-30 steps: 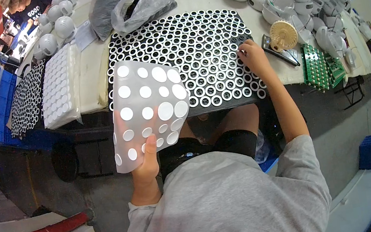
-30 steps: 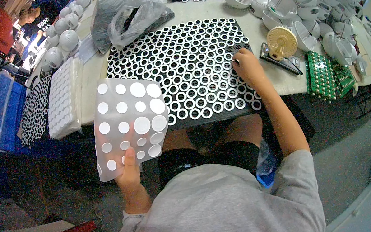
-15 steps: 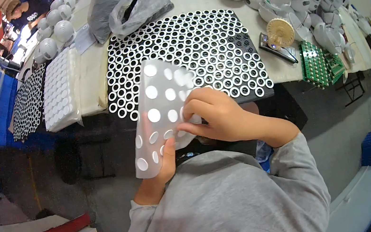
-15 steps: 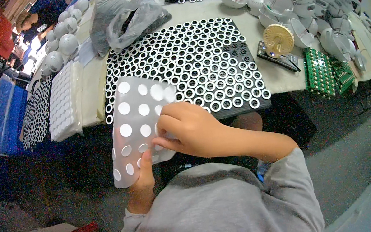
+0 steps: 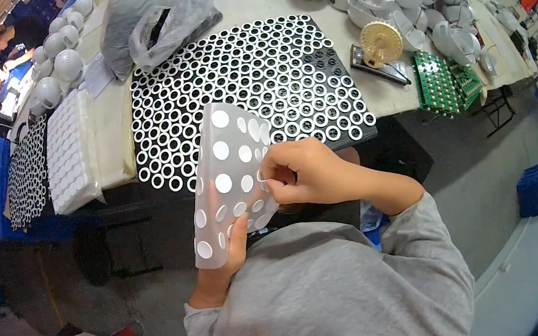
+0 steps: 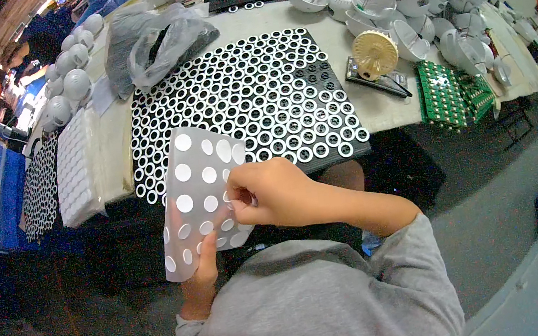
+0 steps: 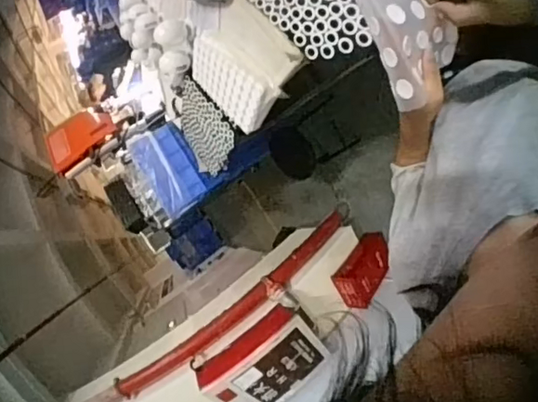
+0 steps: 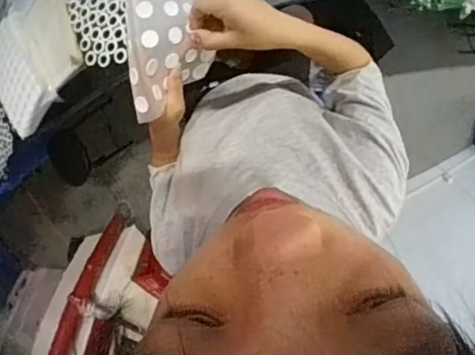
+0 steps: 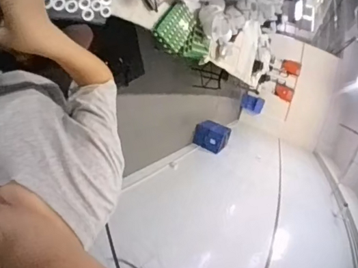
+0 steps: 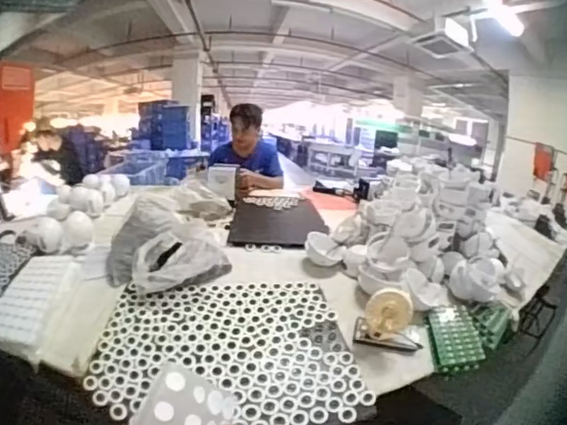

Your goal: The person places white circular washers from a sheet onto a black perforated tray. The person holds the sheet in their left hand and uses their right hand to pick and place the washers one by one into the holes of the tray.

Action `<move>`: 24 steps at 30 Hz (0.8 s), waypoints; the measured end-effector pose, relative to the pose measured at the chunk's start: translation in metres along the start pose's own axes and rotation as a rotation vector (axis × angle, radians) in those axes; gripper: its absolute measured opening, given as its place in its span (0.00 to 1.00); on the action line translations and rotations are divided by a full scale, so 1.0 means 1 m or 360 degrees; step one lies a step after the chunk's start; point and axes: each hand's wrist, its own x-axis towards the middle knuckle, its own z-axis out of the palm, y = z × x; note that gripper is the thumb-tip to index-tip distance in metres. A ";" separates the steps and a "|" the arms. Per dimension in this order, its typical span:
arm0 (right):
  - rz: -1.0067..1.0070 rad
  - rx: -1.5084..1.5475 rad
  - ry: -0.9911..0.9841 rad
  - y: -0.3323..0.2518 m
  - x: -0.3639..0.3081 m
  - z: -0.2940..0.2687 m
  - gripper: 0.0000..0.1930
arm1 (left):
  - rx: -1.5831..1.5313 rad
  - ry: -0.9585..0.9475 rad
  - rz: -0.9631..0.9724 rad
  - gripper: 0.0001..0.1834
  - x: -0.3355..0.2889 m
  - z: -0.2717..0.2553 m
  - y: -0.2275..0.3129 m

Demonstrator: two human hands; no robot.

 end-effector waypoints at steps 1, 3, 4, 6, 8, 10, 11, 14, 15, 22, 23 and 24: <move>0.0068 0.0080 -0.0052 0.000 0.000 -0.006 0.07 | -0.0067 0.0010 -0.0043 0.28 0.000 0.001 -0.002; 0.0083 0.0276 0.0001 0.007 -0.003 -0.021 0.04 | -0.0187 0.0030 -0.0132 0.28 -0.002 -0.001 -0.006; 0.0045 0.0358 0.0084 0.015 -0.004 -0.029 0.03 | -0.0252 0.0112 -0.0149 0.28 -0.002 0.000 -0.006; 0.0312 0.0634 0.0326 0.038 -0.007 -0.054 0.03 | -0.0384 0.0273 -0.0179 0.27 0.000 0.001 -0.007; 0.0484 0.0254 0.0515 0.070 -0.005 -0.092 0.02 | -0.0374 0.0522 -0.0283 0.26 -0.005 0.005 -0.018; 0.0547 0.0174 0.0705 0.114 -0.006 -0.120 0.04 | -0.0500 0.0470 -0.0182 0.23 -0.002 -0.003 -0.028; 0.0582 -0.0006 0.0707 0.132 -0.009 -0.128 0.05 | -0.0611 0.0514 -0.0236 0.22 -0.001 -0.002 -0.028; 0.0684 -0.0381 0.0695 0.166 -0.010 -0.136 0.07 | -0.0564 0.0552 -0.0134 0.22 -0.001 -0.005 -0.035; 0.0724 -0.0398 0.0698 0.172 -0.009 -0.135 0.08 | -0.0589 0.0546 -0.0125 0.22 -0.001 -0.006 -0.034; 0.1015 -0.0461 0.0757 0.201 -0.007 -0.134 0.13 | -0.0739 0.0505 -0.0172 0.23 0.007 -0.004 -0.017; 0.1020 -0.0467 0.0772 0.206 -0.006 -0.134 0.14 | -0.0791 0.0514 -0.0202 0.23 0.008 -0.004 -0.014; 0.1036 -0.0473 0.0767 0.208 -0.005 -0.134 0.14 | -0.0776 0.0517 -0.0194 0.22 0.008 -0.004 -0.014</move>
